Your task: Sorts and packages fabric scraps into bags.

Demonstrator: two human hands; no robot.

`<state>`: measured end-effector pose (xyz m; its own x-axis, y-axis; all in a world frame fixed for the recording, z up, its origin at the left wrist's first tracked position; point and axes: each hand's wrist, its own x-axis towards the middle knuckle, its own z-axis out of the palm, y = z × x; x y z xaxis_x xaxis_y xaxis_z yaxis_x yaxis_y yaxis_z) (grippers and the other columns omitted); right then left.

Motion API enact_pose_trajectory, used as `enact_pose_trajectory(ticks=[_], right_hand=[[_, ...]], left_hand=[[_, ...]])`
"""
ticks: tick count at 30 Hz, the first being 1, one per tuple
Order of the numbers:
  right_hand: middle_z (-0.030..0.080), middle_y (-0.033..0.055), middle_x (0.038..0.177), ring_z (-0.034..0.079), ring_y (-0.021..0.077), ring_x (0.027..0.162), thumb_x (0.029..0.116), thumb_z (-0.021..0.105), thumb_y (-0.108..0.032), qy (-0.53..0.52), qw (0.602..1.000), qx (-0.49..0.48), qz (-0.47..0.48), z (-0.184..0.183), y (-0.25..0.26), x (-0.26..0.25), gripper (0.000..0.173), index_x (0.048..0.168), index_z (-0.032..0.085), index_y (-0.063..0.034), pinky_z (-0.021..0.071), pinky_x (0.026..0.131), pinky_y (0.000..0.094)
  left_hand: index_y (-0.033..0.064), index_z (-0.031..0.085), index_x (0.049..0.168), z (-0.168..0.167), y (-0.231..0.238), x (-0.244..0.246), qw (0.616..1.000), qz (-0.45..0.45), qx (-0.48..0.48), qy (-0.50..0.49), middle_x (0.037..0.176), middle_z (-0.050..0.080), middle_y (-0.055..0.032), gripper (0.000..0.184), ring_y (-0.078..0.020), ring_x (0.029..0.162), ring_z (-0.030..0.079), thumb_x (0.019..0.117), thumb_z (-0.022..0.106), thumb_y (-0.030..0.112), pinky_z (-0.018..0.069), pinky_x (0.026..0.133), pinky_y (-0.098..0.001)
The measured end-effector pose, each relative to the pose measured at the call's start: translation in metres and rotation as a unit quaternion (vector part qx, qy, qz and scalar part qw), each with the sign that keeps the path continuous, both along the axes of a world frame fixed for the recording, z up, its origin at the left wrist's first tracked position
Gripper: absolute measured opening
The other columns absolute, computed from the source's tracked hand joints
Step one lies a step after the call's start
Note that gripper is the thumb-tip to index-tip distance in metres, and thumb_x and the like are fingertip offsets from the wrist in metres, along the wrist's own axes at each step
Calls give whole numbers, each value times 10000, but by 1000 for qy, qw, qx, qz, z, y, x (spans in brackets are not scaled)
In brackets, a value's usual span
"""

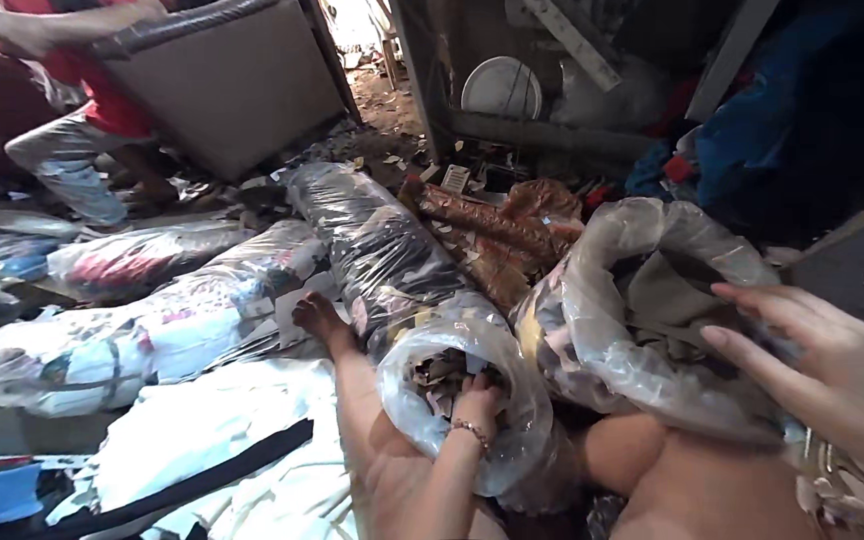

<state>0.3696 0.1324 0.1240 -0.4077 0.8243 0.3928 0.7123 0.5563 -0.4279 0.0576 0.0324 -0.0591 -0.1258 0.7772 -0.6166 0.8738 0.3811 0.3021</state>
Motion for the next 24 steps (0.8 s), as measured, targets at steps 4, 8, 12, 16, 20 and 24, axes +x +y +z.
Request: enact_pose_trajectory(ticks=[4,8,12,16,20,24], right_hand=[[678,243,1186,687,382,961,962,575,-452,-14,999,-36,34,4,-14,9,566,1259,680,18,569,788,542],[667,268,1193,682,381,982,984,604,-406,-1,996,-71,49,8,-24,14,535,1267,668,44,570,818,517],[658,275,1209,680,361,1004,980,638,-364,10,992,-108,65,11,-29,22,512,1273,659,55,575,837,482],[657,294,1204,682,373,1007,997,620,-353,21,991,-107,71,10,-32,22,504,1259,657,77,573,852,482],[658,301,1188,677,355,1004,997,619,-334,41,990,-111,76,12,-37,23,487,1241,664,85,564,865,461],[665,281,1178,679,291,1018,995,619,-339,76,985,-121,99,8,-39,20,483,1225,670,84,569,882,398]], left_hand=[[102,631,1371,-10,8,-2,992,-38,-48,108,1604,344,-208,425,-446,1459,332,951,616,38,381,1103,-629],[123,694,1293,-8,12,-11,990,-30,-49,126,1588,402,-152,326,-418,1450,359,980,606,146,398,1083,-627],[142,699,1292,10,6,-26,989,-59,-34,130,1520,490,-149,347,-390,1441,389,1008,598,313,385,1099,-611],[113,667,1329,28,1,-36,993,-47,0,105,1488,493,-222,388,-433,1426,394,1050,531,345,370,1108,-610],[23,690,1239,52,-9,-45,992,-7,130,2,1459,525,-219,385,-450,1432,373,1046,538,319,302,1123,-647],[-51,697,1126,72,-17,-54,960,10,267,-81,1208,688,-196,451,-400,1305,540,1060,440,313,322,1112,-648]])
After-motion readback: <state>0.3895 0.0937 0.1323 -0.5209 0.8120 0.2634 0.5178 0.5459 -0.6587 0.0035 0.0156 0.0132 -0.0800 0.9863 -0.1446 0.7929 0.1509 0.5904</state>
